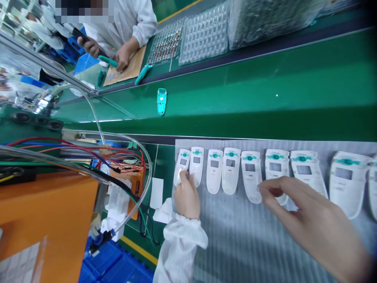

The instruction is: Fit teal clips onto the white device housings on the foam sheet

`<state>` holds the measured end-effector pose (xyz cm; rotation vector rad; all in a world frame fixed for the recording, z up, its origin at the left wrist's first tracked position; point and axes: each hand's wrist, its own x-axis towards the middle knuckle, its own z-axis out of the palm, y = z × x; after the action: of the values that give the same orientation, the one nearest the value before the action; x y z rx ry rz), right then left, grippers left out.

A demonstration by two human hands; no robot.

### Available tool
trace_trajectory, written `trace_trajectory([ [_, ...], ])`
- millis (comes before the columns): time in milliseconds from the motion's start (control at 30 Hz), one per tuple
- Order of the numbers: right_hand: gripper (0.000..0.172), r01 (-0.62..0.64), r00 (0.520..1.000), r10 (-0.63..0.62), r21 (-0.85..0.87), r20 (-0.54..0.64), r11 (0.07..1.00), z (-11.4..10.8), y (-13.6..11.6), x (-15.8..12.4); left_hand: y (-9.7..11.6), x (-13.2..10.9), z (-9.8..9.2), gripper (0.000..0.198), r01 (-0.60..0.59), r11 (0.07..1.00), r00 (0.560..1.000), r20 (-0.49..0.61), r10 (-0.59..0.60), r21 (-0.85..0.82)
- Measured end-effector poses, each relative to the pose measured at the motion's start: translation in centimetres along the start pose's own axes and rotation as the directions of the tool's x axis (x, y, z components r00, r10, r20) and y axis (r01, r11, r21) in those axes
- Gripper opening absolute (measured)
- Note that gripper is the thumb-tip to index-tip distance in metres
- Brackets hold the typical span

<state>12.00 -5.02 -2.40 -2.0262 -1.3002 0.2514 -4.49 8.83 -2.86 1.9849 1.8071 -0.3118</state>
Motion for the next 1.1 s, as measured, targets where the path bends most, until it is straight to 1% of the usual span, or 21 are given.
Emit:
trace_trajectory([
  [67,0.023,0.010,1.000,-0.010,0.038,0.000,0.999,0.1,0.0,0.1,0.1,0.1,0.3,0.027,0.001,1.000,1.000,0.028,-0.001,0.017],
  [167,0.022,0.003,1.000,-0.003,0.067,0.014,0.998,0.2,0.1,0.0,0.6,0.1,0.6,0.024,0.008,1.000,1.000,0.028,-0.008,0.017],
  [267,0.024,-0.008,1.000,0.007,0.050,0.012,0.999,0.3,0.5,-0.2,0.9,0.3,0.5,0.020,0.007,1.000,1.000,0.028,-0.007,0.012],
  [367,0.028,-0.031,0.999,0.031,0.022,-0.010,0.999,0.3,0.7,-0.4,0.6,0.1,0.0,0.017,-0.020,1.000,0.999,0.032,0.020,0.002],
  [467,0.031,-0.085,0.995,0.085,0.013,-0.044,0.996,-0.1,0.3,-0.4,0.3,-1.3,-0.7,0.014,-0.093,0.993,0.995,0.031,0.096,-0.075],
  [567,0.026,-0.107,0.990,0.110,0.043,-0.085,0.993,-0.9,-0.9,0.3,0.8,-3.6,-1.3,0.015,-0.180,0.955,0.977,0.065,0.201,-0.235],
  [667,0.014,-0.056,0.989,0.061,0.037,-0.136,0.998,-1.5,-2.0,1.7,2.3,-5.9,-1.1,0.018,-0.216,0.915,0.944,0.165,0.285,-0.342],
  [767,0.009,0.033,0.989,-0.034,-0.011,-0.146,0.999,-2.0,-2.0,3.0,3.9,-7.6,-0.4,0.019,-0.233,0.903,0.905,0.260,0.337,-0.360],
  [833,0.007,0.068,0.988,-0.075,-0.056,-0.137,0.996,-2.1,-1.6,3.5,4.7,-8.2,0.0,0.018,-0.236,0.901,0.891,0.290,0.350,-0.363],
  [900,0.006,0.078,0.985,-0.093,-0.105,-0.142,0.991,-2.3,-1.0,3.7,5.1,-8.5,0.2,0.017,-0.236,0.897,0.886,0.295,0.356,-0.374],
  [1100,0.007,0.046,0.985,-0.065,-0.123,-0.160,0.991,-2.5,-0.3,3.8,5.0,-8.9,0.1,0.016,-0.259,0.874,0.880,0.273,0.389,-0.411],
])
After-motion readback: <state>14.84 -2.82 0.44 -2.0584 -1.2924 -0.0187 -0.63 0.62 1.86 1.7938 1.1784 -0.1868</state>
